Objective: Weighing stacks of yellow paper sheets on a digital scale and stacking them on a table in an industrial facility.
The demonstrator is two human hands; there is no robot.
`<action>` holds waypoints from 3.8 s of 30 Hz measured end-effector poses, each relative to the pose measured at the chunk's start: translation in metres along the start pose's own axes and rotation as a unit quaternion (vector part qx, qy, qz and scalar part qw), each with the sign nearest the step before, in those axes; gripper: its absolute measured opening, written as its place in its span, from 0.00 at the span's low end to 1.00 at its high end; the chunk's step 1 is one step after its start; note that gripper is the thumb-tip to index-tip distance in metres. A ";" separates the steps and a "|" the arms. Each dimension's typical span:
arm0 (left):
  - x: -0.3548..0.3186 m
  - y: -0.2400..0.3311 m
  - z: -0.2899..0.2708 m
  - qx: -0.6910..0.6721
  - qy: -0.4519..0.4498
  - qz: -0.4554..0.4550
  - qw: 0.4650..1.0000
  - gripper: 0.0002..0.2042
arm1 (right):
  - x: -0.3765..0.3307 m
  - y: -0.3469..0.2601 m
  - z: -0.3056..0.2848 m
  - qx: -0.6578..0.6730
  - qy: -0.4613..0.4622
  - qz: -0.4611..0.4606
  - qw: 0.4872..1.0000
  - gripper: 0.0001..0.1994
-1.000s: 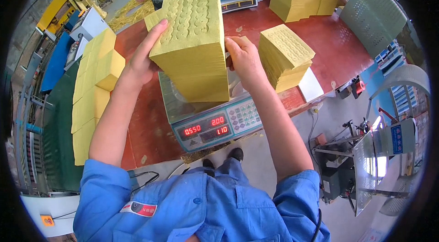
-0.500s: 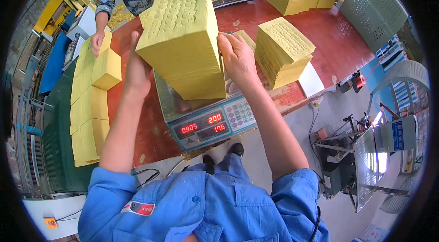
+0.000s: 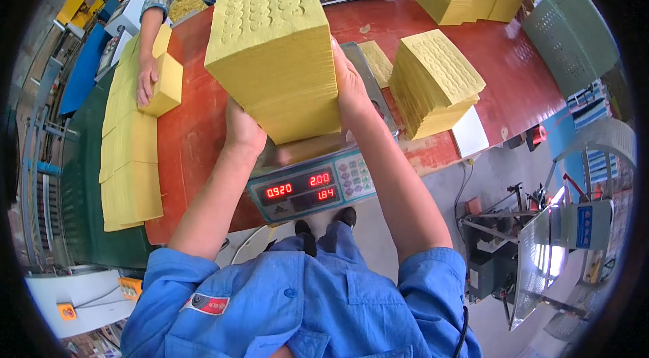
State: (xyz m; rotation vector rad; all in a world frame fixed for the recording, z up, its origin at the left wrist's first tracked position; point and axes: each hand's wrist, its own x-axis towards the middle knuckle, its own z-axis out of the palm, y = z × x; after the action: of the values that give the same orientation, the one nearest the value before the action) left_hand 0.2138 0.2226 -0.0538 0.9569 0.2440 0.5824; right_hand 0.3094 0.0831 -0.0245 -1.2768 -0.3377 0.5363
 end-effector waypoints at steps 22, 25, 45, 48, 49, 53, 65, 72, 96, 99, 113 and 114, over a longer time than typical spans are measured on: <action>-0.190 0.027 -0.010 0.196 -0.051 0.030 0.979 0.38 | -0.180 0.031 -0.051 0.068 -0.039 -0.032 0.996 0.26; -0.233 0.030 -0.023 0.254 -0.047 0.004 0.966 0.25 | -0.214 0.040 -0.043 0.130 -0.032 -0.013 0.991 0.22; -0.342 0.043 -0.066 0.231 -0.062 -0.113 0.964 0.15 | -0.337 0.077 -0.010 0.210 0.042 0.023 0.977 0.15; -0.341 0.046 -0.065 0.231 -0.054 -0.111 0.965 0.15 | -0.335 0.076 -0.007 0.209 0.030 0.022 0.977 0.14; -0.340 0.047 -0.065 0.231 -0.054 -0.110 0.965 0.15 | -0.333 0.077 -0.007 0.209 0.030 0.027 0.977 0.14; -0.321 0.046 -0.064 0.245 -0.036 -0.097 0.964 0.14 | -0.319 0.080 -0.009 0.199 0.039 0.044 0.978 0.14; -0.186 0.065 -0.009 0.249 -0.011 0.050 0.967 0.14 | -0.206 0.039 -0.026 0.202 -0.021 0.013 0.979 0.13; -0.067 0.050 0.006 0.161 0.067 0.206 0.963 0.19 | -0.096 -0.001 -0.051 0.155 -0.040 -0.078 0.984 0.12; -0.095 -0.020 0.021 0.000 0.082 -0.044 0.996 0.26 | -0.056 0.039 -0.049 0.028 0.003 -0.074 0.997 0.22; -0.080 -0.007 -0.003 0.047 0.073 -0.105 0.991 0.25 | -0.069 0.043 -0.050 0.049 0.030 -0.067 0.996 0.19; 0.015 0.123 0.094 0.591 -0.351 0.321 0.651 0.25 | -0.154 0.086 -0.049 0.104 0.154 -0.014 0.982 0.18; 0.016 0.122 0.092 0.591 -0.357 0.314 0.652 0.25 | -0.154 0.089 -0.050 0.142 0.155 0.003 0.978 0.19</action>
State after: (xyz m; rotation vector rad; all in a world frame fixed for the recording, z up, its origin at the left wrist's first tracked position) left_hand 0.2240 0.2213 0.0994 2.5411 -0.5619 0.5866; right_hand 0.1904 -0.0257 -0.1150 -1.0627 0.0054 0.3671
